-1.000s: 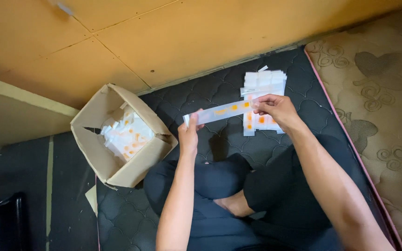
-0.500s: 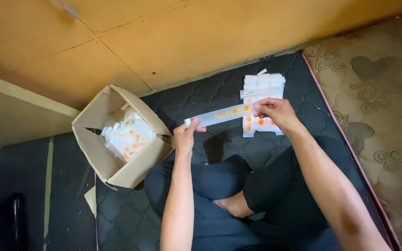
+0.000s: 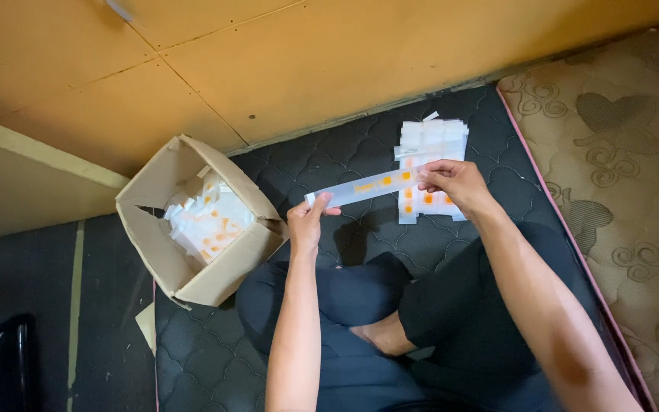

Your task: The person sits on a mattress and repeatedly peels orange stickers from a white backing sheet. They take the sheets from a cardboard box, separate the stickers, and place the finished sheets into a growing stack on the mattress.

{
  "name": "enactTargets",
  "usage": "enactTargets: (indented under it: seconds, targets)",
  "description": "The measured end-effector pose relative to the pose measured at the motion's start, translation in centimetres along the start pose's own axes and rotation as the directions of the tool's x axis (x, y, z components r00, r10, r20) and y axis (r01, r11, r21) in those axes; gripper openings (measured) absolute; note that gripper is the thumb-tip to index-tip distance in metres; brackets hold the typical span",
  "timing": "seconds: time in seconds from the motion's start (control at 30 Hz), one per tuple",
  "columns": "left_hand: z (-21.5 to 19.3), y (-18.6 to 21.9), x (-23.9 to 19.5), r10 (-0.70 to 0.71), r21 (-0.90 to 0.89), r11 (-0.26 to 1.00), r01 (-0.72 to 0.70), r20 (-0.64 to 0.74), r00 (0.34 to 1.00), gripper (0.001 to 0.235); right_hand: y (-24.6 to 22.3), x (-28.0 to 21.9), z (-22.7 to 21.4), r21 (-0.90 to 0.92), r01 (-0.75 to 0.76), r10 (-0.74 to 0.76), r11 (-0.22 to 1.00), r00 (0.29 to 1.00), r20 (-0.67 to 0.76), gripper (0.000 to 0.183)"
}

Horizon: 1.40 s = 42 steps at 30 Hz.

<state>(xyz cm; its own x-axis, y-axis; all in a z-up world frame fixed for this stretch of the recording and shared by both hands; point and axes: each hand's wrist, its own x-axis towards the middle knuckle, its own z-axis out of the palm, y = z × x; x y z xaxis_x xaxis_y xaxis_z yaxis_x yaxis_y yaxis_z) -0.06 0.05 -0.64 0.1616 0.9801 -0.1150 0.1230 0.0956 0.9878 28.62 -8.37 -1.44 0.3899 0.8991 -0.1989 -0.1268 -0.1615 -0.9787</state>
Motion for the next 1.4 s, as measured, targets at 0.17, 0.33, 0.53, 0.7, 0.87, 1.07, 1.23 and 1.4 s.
enactTargets:
  seconds: [0.17,0.33,0.53,0.7,0.87,1.07,1.23,1.4]
  targets:
    - [0.0,1.1,-0.5,-0.011,-0.033,0.999,0.012,0.01,1.0,0.025,-0.1,-0.2,0.0,0.001,0.001,-0.001,1.0,1.0,-0.003,0.019]
    - [0.0,0.9,-0.5,-0.003,0.003,1.0,0.003,-0.001,1.0,0.028,-0.3,0.4,0.0,-0.164,0.031,-0.027,0.986,0.999,0.031,0.026]
    - [0.7,-0.1,-0.3,0.075,0.079,0.994,-0.08,0.07,0.995,0.029,-2.0,1.2,3.2,-0.585,0.312,-0.233,0.748,0.95,0.209,0.039]
    - [0.8,-1.1,0.1,0.099,0.131,0.984,-0.119,0.144,0.985,0.031,-3.5,2.0,7.8,-0.657,0.413,-0.001,0.63,0.847,0.532,0.028]
    - [0.4,0.2,-0.5,0.075,0.083,0.993,-0.084,0.098,0.992,0.031,-2.7,3.3,10.6,-0.656,0.397,0.079,0.642,0.817,0.572,0.018]
    - [2.6,-4.7,0.2,-0.1,-0.245,0.961,0.126,0.116,0.988,0.019,-3.9,4.3,12.1,-0.536,0.318,0.029,0.782,0.841,0.541,0.014]
    - [4.7,-6.5,-1.1,-0.1,-0.042,0.991,0.129,0.417,0.903,0.021,-2.5,5.7,12.8,-0.431,0.211,-0.03,0.877,0.921,0.39,0.012]
    - [4.7,-5.6,-1.6,-0.032,-0.016,0.999,0.043,0.438,0.898,0.008,-0.9,6.7,12.6,-0.36,0.083,-0.016,0.929,0.982,0.187,0.015]
